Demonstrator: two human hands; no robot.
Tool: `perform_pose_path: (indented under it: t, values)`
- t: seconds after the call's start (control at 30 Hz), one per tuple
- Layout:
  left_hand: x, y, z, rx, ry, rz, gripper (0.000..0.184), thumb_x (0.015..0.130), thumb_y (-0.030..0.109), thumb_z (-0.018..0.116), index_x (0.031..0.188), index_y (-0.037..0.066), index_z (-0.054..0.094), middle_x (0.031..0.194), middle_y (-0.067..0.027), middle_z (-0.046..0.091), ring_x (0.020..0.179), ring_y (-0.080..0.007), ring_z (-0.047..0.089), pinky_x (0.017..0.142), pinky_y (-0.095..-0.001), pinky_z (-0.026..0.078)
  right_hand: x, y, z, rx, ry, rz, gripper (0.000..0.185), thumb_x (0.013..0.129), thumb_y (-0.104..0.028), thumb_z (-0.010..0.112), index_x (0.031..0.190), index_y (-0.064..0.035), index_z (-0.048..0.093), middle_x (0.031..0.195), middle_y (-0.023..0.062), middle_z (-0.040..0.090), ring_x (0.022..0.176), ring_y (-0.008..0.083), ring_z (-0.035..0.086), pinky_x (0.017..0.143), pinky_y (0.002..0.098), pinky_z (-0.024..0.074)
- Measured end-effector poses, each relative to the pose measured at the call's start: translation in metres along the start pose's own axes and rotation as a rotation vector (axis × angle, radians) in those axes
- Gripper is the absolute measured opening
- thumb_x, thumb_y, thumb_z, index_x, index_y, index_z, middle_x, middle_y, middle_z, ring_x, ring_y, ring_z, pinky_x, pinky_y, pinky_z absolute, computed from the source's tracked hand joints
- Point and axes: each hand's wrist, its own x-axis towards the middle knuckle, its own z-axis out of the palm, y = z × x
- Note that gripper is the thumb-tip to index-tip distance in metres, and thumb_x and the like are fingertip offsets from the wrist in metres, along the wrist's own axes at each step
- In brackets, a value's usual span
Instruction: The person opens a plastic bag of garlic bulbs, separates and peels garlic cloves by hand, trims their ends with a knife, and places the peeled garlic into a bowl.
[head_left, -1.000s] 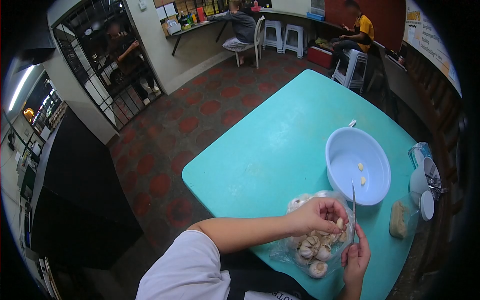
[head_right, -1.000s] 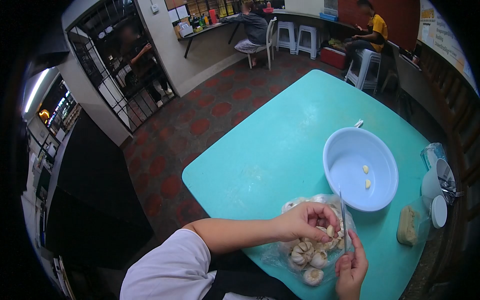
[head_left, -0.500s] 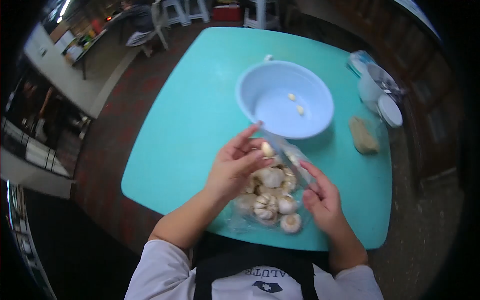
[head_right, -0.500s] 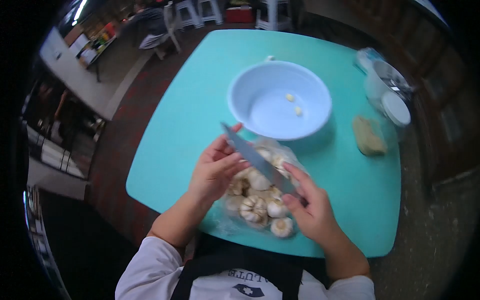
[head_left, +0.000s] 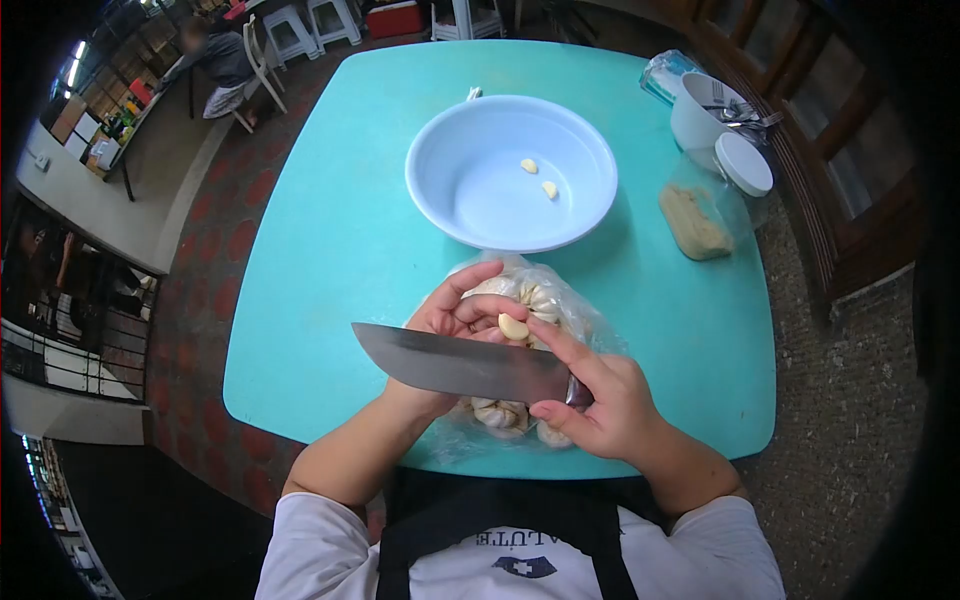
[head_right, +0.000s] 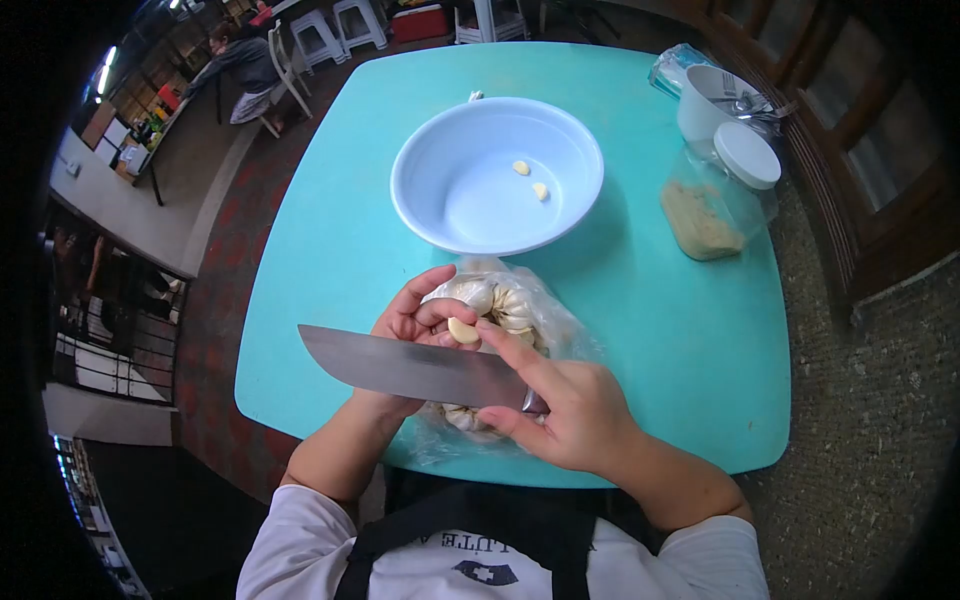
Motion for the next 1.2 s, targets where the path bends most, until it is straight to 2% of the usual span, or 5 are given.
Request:
perform_pose_path:
  t: [0.3, 0.43, 0.63, 0.93, 1.2]
  values:
    - [0.01, 0.034, -0.012, 0.087, 0.005, 0.154, 0.052, 0.084, 0.012, 0.064, 0.129, -0.001, 0.042, 0.108, -0.0157, 0.059, 0.1, -0.0259, 0.061, 0.082, -0.0348, 0.053, 0.0, 0.0, -0.006, 0.117, 0.035, 0.145, 0.065, 0.082, -0.028, 0.067, 0.138, -0.0089, 0.039, 0.058, 0.0029, 0.052, 0.047, 0.0123, 0.051, 0.048, 0.0262, 0.0411]
    - [0.051, 0.064, -0.006, 0.674, 0.086, 0.337, 0.044, 0.082, -0.003, 0.059, 0.124, -0.001, 0.048, 0.111, -0.0153, 0.059, 0.103, -0.0209, 0.059, 0.089, -0.0331, 0.049, 0.001, 0.014, -0.008, 0.267, 0.142, 0.182, 0.061, 0.086, -0.025, 0.063, 0.138, -0.0058, 0.037, 0.056, -0.0012, 0.047, 0.049, 0.006, 0.04, 0.048, 0.0226, 0.0336]
    - [0.072, 0.062, 0.001, 1.343, 0.078, 0.523, 0.032, 0.085, 0.003, 0.059, 0.116, 0.005, 0.057, 0.113, -0.014, 0.06, 0.103, -0.0256, 0.057, 0.087, -0.0365, 0.048, 0.003, 0.015, -0.01, 0.444, 0.187, 0.206, 0.055, 0.091, -0.024, 0.057, 0.137, -0.0039, 0.036, 0.055, -0.0041, 0.042, 0.052, 0.0032, 0.031, 0.05, 0.0202, 0.0256]
    - [-0.014, 0.042, 0.037, 1.604, -0.141, 0.107, 0.016, 0.076, -0.001, 0.064, 0.092, 0.0, 0.064, 0.087, -0.013, 0.062, 0.084, -0.0278, 0.061, 0.074, -0.035, 0.047, -0.001, 0.013, -0.01, 0.628, 0.183, 0.156, 0.049, 0.097, -0.028, 0.047, 0.136, -0.0018, 0.036, 0.058, -0.0051, 0.043, 0.051, 0.0023, 0.036, 0.048, 0.0186, 0.0302]
    - [-0.067, 0.007, 0.039, 1.71, 0.061, 0.102, 0.036, 0.07, 0.011, 0.074, 0.103, 0.004, 0.062, 0.098, -0.012, 0.06, 0.09, -0.0305, 0.057, 0.079, -0.0383, 0.045, -0.002, 0.012, -0.012, 0.644, 0.172, 0.148, 0.047, 0.097, -0.029, 0.047, 0.136, -0.0033, 0.038, 0.057, -0.0048, 0.043, 0.051, 0.0024, 0.038, 0.048, 0.0188, 0.0311]
